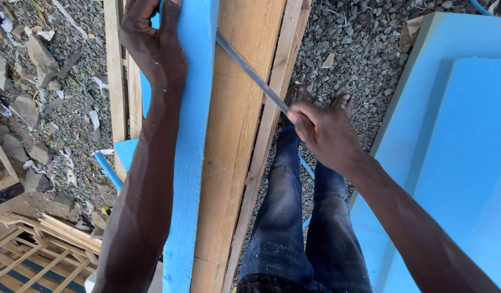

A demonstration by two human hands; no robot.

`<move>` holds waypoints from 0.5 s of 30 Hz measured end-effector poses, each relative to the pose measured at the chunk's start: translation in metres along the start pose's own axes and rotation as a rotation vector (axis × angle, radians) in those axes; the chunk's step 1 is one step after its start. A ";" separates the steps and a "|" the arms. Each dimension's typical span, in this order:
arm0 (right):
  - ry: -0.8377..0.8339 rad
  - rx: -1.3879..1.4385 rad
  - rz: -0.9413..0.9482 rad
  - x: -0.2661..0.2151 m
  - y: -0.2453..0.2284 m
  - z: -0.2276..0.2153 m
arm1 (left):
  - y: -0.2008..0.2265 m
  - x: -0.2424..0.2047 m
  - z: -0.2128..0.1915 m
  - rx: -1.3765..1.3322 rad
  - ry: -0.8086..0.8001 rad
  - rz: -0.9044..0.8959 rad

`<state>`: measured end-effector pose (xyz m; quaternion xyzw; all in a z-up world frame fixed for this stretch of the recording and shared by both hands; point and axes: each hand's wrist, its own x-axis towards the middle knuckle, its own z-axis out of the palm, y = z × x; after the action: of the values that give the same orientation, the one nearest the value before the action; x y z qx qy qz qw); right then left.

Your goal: Cutting and shaping large blue foam blocks using a hand saw on a workshop floor

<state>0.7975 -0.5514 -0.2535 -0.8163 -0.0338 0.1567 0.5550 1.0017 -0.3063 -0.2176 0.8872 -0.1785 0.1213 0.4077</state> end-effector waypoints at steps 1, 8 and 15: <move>0.052 -0.033 -0.054 0.013 0.001 0.002 | -0.001 -0.001 0.000 -0.016 0.006 0.019; 0.027 -0.158 -0.041 0.011 -0.010 0.011 | -0.006 -0.002 0.002 -0.031 0.052 0.007; 0.070 -0.065 -0.041 -0.009 -0.010 0.024 | -0.008 -0.004 0.003 -0.034 0.074 0.037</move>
<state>0.7832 -0.5284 -0.2506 -0.8380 -0.0361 0.1155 0.5320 1.0020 -0.3030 -0.2260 0.8717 -0.1820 0.1585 0.4265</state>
